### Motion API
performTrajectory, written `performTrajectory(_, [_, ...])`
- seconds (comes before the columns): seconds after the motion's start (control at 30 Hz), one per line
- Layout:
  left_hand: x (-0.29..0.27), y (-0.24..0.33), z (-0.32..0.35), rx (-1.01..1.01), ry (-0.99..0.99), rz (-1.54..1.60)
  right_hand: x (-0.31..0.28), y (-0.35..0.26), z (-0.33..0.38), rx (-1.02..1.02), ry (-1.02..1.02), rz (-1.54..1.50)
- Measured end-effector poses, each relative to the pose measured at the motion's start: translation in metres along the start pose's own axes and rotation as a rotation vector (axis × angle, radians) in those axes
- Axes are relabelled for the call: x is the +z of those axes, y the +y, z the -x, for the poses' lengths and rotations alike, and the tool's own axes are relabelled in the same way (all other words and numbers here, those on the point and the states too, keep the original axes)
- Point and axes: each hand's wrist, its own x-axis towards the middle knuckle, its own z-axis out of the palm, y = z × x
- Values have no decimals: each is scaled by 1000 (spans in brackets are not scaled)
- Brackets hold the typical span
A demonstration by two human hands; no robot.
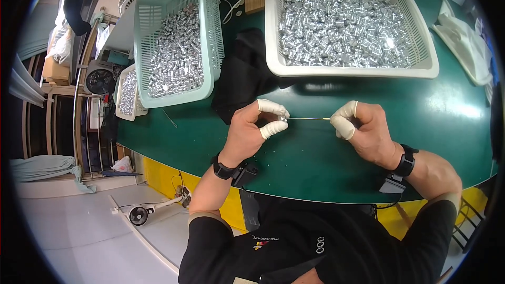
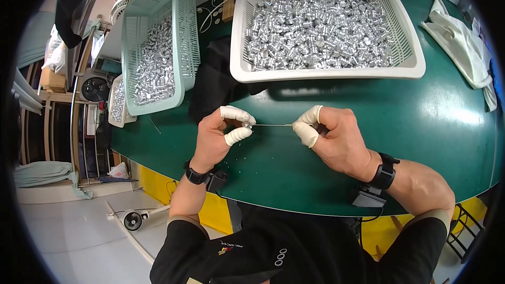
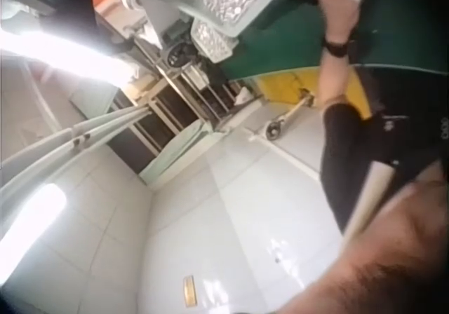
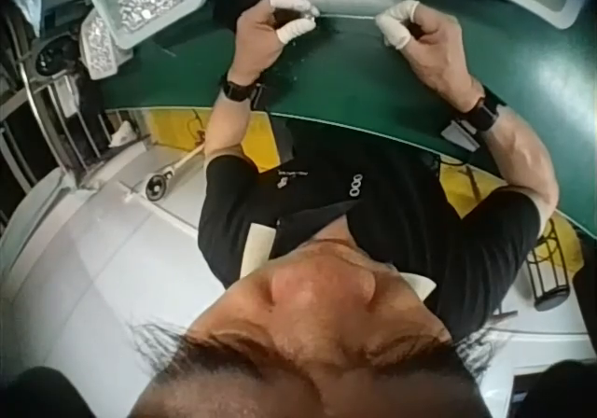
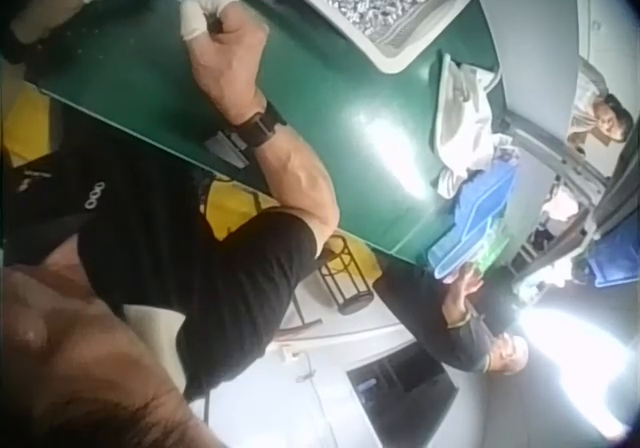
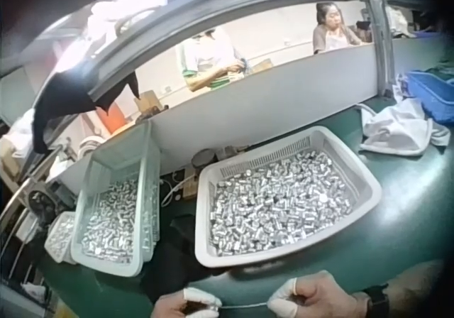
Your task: Inspecting and handling small silver hardware components at a manual factory workstation.
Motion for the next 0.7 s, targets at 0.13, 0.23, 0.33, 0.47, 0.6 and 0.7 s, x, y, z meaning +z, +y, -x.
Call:
performTrajectory(0.13, [3, 6, -2, 102, -56, -119, 1, -3, 0, 95, -85, -8])
performTrajectory(0.23, [11, 12, -3, 130, -83, -198, 3, -4, 4, 251, -161, -111])
performTrajectory(0.33, [14, 11, -3, 141, -77, -221, 2, -7, 2, 273, -176, -99])
performTrajectory(0.47, [17, 6, -1, 101, -4, -129, 2, -4, -2, 26, -130, 81])
performTrajectory(0.6, [17, 3, 1, 21, 51, 5, -8, -5, -9, -356, -115, 395])
performTrajectory(0.7, [16, 3, 2, 5, 36, 22, -6, -5, -5, -294, -161, 363])
